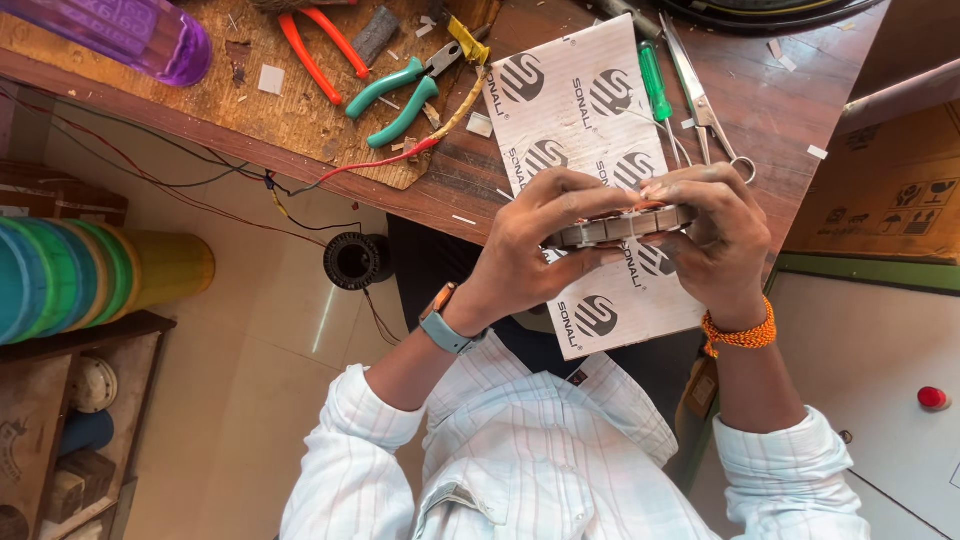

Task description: The person works on a circular copper-wound stator, using scissors to trim wire ends and a green-handled screwdriver to adjust or secure connections. The person repeatedly rotates the stator, trims wires, and manipulates the coil windings with both hands.

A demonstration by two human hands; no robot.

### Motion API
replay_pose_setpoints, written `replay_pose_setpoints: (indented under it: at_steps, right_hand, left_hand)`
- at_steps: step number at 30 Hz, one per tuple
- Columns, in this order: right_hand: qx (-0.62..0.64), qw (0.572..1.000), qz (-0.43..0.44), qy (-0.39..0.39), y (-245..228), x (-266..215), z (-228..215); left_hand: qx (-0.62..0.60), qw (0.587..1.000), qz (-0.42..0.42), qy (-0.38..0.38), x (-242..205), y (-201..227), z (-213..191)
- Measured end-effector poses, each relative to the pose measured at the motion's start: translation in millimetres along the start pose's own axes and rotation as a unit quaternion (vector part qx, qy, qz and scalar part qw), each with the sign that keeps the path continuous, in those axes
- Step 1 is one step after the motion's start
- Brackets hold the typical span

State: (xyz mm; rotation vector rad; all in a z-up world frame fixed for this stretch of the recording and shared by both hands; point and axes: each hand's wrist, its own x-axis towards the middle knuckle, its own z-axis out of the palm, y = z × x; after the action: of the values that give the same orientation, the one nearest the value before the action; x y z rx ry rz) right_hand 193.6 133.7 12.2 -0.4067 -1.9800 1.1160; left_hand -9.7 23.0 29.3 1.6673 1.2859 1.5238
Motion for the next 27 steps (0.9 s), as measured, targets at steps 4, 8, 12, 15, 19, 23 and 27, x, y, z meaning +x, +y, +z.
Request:
replay_pose_setpoints:
  at_steps: [4, 8, 12, 15, 19, 23, 27]
  right_hand:
    - [0.007, 1.000, 0.004, 0.002, 3.2, -2.0, -1.2]
    - [-0.003, 1.000, -0.009, 0.002, 7.0, -3.0, -1.7]
    - [-0.008, 1.000, -0.010, 0.004, 8.3, -3.3, -1.2]
    - [0.013, 1.000, -0.005, 0.002, 4.9, 2.1, -1.6]
    - [0.022, 0.999, -0.022, 0.014, -8.3, 10.2, -4.1]
    - [-0.056, 0.998, 0.019, -0.005, -25.5, 9.9, -8.5]
    - [-0.056, 0.997, 0.055, -0.008, -34.4, 13.6, -11.4]
  left_hand:
    - [-0.005, 1.000, -0.001, -0.002, -1.6, 1.4, 2.3]
    - [-0.019, 1.000, -0.003, 0.002, -2.6, -1.6, 3.8]
    - [-0.038, 0.999, -0.014, 0.007, -3.9, -6.4, 6.4]
    - [-0.052, 0.998, -0.022, 0.013, -3.7, -6.4, 9.1]
    - [-0.033, 0.999, -0.026, 0.019, -2.0, -4.6, 11.1]
    - [-0.051, 0.998, -0.038, 0.026, 2.6, -6.2, 11.6]
    - [-0.021, 0.999, -0.015, 0.024, 4.1, -3.9, 12.3]
